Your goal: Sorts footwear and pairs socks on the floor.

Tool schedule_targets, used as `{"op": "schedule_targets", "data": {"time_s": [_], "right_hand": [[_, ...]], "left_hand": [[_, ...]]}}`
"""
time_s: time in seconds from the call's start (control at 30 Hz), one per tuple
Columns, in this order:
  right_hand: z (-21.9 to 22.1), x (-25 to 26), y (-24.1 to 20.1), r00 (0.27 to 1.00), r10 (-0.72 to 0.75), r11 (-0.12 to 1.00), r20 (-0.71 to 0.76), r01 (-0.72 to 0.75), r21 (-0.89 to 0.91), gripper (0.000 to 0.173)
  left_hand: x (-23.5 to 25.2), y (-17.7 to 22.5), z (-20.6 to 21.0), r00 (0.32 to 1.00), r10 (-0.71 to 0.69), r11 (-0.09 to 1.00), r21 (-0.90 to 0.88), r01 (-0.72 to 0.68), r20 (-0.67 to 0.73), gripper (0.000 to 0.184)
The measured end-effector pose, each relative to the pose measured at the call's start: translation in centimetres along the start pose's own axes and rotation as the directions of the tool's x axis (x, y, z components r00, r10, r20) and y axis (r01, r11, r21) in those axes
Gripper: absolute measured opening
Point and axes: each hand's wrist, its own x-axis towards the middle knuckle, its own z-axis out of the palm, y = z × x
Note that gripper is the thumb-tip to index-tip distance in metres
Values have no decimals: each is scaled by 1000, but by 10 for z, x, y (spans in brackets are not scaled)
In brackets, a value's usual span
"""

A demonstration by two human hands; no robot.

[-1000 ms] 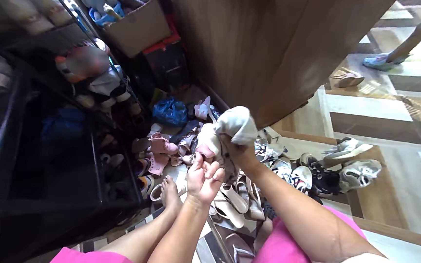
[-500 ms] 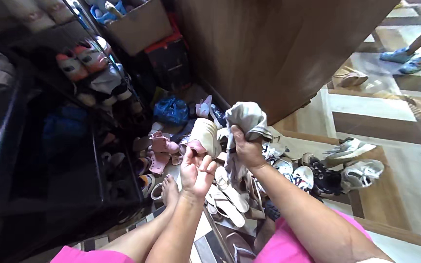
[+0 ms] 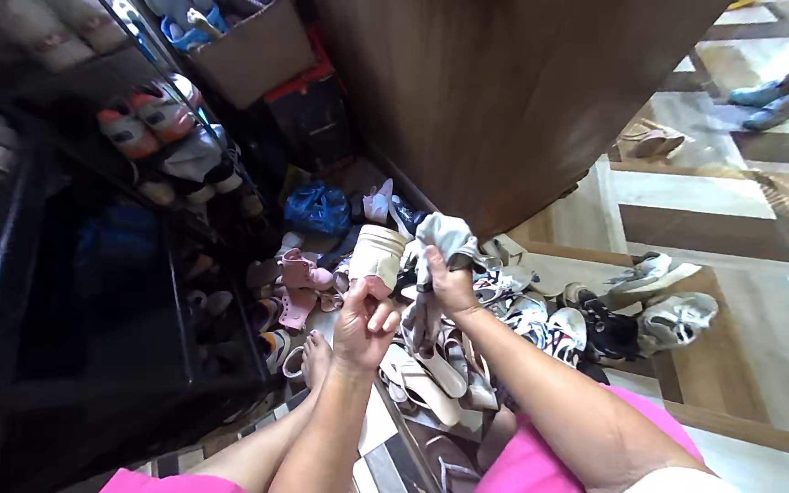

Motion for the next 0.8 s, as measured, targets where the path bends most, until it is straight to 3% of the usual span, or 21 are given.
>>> {"op": "schedule_targets", "data": {"time_s": [0.07, 0.13, 0.2, 0.3, 0.37, 0.47, 0.53, 0.57, 0.63, 0.73, 0.8], "right_hand": [[-2, -2, -23, 991, -131, 990, -7, 131, 50, 32], [-4, -12, -48, 968, -235, 972, 88, 233, 33, 25], [-6, -16, -56, 933, -302, 933, 196, 332, -141, 29], [-10, -9, -55, 866, -382, 775, 323, 491, -399, 37], [-12, -2, -54, 877, -319, 744, 359, 466, -478, 33], [-13, -3, -56, 888, -252, 686, 384, 444, -576, 35], [-13, -8, -53, 782, -410, 616, 470, 617, -489, 29], [-13, -8, -54, 724, -465, 592, 510, 683, -428, 28], [-15, -4, -54, 702, -451, 591, 551, 698, -404, 29], [-24, 3, -59, 822, -267, 620, 502, 546, -563, 32], [-24, 1, -63, 821, -302, 574, 484, 562, -596, 30]], "left_hand": [[-1, -4, 1, 999, 32, 982, 185, -31, -6, 34], [-1, -14, 2, 998, 65, 905, 422, -52, -18, 27], [-2, -23, 1, 995, 96, 773, 630, -68, -10, 18], [-2, -24, -4, 989, 143, 538, 836, -107, 34, 13], [0, -20, -11, 989, 132, 353, 928, -116, 74, 11], [2, -18, -14, 991, 60, 32, 992, -123, 121, 19], [-1, -20, -14, 980, 43, -234, 956, -179, 194, 22], [-3, -26, -16, 961, 66, -316, 919, -235, 268, 21], [-6, -35, -17, 938, 102, -402, 876, -266, 331, 20], [-7, -37, -12, 952, 30, -441, 859, -260, 303, 21], [-8, -36, -5, 968, -70, -468, 849, -245, 241, 24]]}}
